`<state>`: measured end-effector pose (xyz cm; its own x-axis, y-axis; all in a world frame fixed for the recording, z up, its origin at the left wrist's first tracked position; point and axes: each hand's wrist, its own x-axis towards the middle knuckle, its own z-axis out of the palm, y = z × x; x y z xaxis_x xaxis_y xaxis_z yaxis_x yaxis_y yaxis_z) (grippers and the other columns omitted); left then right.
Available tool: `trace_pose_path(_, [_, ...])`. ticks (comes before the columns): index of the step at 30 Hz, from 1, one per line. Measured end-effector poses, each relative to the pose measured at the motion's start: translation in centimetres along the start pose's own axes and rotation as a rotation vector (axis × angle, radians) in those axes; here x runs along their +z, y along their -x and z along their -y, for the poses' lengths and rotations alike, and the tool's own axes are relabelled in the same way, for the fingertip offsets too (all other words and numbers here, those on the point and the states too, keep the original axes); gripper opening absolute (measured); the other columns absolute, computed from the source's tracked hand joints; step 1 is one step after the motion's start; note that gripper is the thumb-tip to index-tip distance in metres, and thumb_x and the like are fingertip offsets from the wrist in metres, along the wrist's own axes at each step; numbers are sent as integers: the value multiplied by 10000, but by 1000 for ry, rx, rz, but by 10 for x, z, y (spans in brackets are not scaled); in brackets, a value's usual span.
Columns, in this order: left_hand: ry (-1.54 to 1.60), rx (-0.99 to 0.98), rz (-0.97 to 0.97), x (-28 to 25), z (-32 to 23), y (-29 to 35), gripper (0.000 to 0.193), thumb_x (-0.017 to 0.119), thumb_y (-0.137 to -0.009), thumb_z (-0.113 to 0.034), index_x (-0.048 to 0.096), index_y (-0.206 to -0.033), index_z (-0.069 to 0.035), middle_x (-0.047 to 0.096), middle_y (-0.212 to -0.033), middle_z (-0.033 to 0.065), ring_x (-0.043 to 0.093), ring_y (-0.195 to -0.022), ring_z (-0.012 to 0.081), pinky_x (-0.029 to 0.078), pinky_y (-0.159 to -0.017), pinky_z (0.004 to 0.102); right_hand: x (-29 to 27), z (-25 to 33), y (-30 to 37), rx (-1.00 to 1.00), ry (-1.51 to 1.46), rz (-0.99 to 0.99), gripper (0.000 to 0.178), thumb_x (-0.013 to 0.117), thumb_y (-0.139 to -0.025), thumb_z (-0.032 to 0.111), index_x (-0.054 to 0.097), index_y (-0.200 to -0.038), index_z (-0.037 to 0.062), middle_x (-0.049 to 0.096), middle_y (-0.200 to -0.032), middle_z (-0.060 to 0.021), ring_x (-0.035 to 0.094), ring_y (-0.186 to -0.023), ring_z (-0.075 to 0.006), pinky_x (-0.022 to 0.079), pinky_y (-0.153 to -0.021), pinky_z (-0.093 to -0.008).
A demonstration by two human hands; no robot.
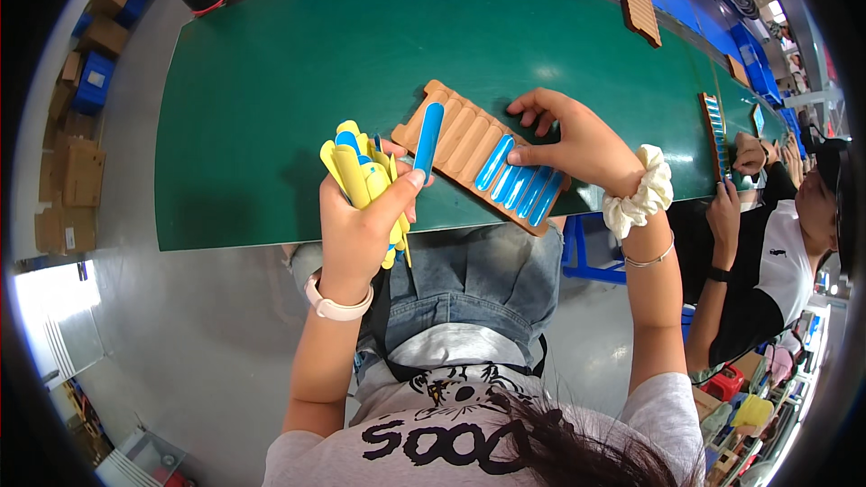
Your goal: The person takes strips from a bin, holds them in one hand, and places them one by one into the slots of grooved boards by hand.
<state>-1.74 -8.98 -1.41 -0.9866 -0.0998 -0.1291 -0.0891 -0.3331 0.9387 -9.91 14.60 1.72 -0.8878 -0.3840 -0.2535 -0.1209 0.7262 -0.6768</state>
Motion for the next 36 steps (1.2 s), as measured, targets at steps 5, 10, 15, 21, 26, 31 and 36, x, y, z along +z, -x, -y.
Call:
trace_pose_path(5, [3,-3,1,-2,1,-1,251,621,-777,15,501,-997,-5,532,-661,47,505,-498,104,516,-745,361,1,-7,0,22,-32,-15,506,768,-730,234,573,-1136,2,562,-973,-91,568,-871,-208,528,-651,-321])
trace_pose_path(10, [-12,-7,26,0,2,-4,264,631,-775,17,502,-1005,-1,552,-685,58,517,-513,103,520,-737,340,11,1,1,-123,-89,-279,401,752,-753,285,650,-1002,-13,634,-939,-126,597,-828,-207,506,-746,-320])
trace_pose_path(15, [-28,-14,46,-4,4,-3,287,652,-775,15,503,-1019,-3,574,-723,72,530,-528,109,486,-574,271,51,52,5,-356,-421,-76,192,650,-856,158,649,-929,-19,654,-808,-92,599,-708,-125,482,-664,-261])
trace_pose_path(21, [97,-16,34,-8,4,-3,292,644,-796,-1,496,-1047,2,557,-739,97,525,-529,127,429,-481,268,41,49,-6,-199,-739,-105,196,498,-945,141,597,-1024,-8,609,-759,-31,572,-688,-91,477,-626,-232])
trace_pose_path(26, [256,-92,13,-15,1,-5,253,594,-829,-21,484,-1057,-33,544,-733,74,477,-507,111,382,-451,258,-3,5,-16,-21,-235,24,229,606,-894,211,640,-960,-5,607,-766,-29,540,-689,-78,447,-623,-212])
trace_pose_path(31, [455,-145,38,-21,0,-11,244,638,-810,-50,506,-1013,-31,551,-697,91,502,-490,119,390,-448,264,-9,3,-25,43,5,42,264,714,-806,239,640,-930,18,570,-735,-12,512,-683,-79,419,-603,-204])
trace_pose_path(36, [537,-182,61,-29,1,-15,208,617,-831,-60,510,-1009,-52,536,-682,64,479,-483,113,379,-446,269,0,38,-22,66,73,112,428,753,-739,253,576,-1031,-5,598,-964,-134,603,-862,-207,502,-750,-308])
